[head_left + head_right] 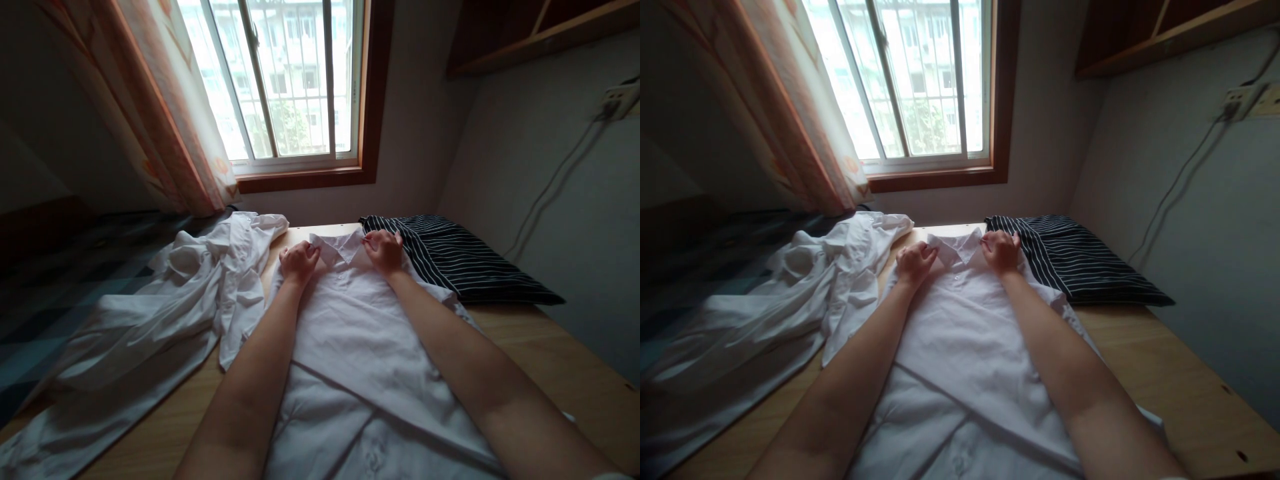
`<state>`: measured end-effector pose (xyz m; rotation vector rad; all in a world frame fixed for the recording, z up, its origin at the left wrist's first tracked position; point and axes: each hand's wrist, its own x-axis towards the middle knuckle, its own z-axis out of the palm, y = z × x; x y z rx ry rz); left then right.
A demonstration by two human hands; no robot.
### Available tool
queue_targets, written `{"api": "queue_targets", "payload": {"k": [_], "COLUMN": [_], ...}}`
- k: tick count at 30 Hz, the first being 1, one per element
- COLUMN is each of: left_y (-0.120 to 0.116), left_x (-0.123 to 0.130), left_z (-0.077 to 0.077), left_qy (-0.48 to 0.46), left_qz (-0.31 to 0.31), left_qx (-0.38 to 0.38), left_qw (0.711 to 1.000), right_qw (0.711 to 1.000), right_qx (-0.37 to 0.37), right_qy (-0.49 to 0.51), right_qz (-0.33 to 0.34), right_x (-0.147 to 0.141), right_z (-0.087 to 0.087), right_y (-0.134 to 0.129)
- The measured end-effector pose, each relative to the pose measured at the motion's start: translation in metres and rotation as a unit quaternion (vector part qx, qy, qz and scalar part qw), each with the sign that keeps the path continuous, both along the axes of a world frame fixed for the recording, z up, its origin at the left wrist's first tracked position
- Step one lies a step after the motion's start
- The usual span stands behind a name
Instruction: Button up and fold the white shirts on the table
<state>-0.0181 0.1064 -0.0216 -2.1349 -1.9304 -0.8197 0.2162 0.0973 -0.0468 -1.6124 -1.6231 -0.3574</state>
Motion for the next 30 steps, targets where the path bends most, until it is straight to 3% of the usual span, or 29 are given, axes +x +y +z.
{"api": "queue_targets", "payload": {"k": [7,14,18,21,25,30], "left_y": [-0.006,-0.031,-0.064,-0.087,-0.113,-0.151], "left_x": [-0.008,-0.037,-0.042,-0.042,-0.040,-0.050], "left_z": [0.024,0.063,0.073,0.071,0.064,0.054], "left_qy": [0.018,0.114,0.109,0.110,0.141,0.124], "left_qz": [0.008,-0.115,-0.146,-0.172,-0.219,-0.278], "left_qx": [0.025,0.117,0.117,0.093,0.078,0.112], "left_qw": [0.999,0.980,0.976,0.975,0.962,0.946], "right_qw": [0.988,0.979,0.984,0.987,0.959,0.935], "right_qx": [0.112,0.115,0.050,-0.062,-0.199,-0.237], "right_qy": [-0.085,-0.106,-0.080,-0.073,-0.141,-0.198], "right_qz": [0.061,0.132,0.152,0.126,0.141,0.177], "right_x": [-0.002,0.012,0.020,0.022,0.025,0.035], "right_z": [0.028,0.060,0.069,0.072,0.074,0.079], "right_y": [-0.013,-0.042,-0.068,-0.085,-0.107,-0.147]}}
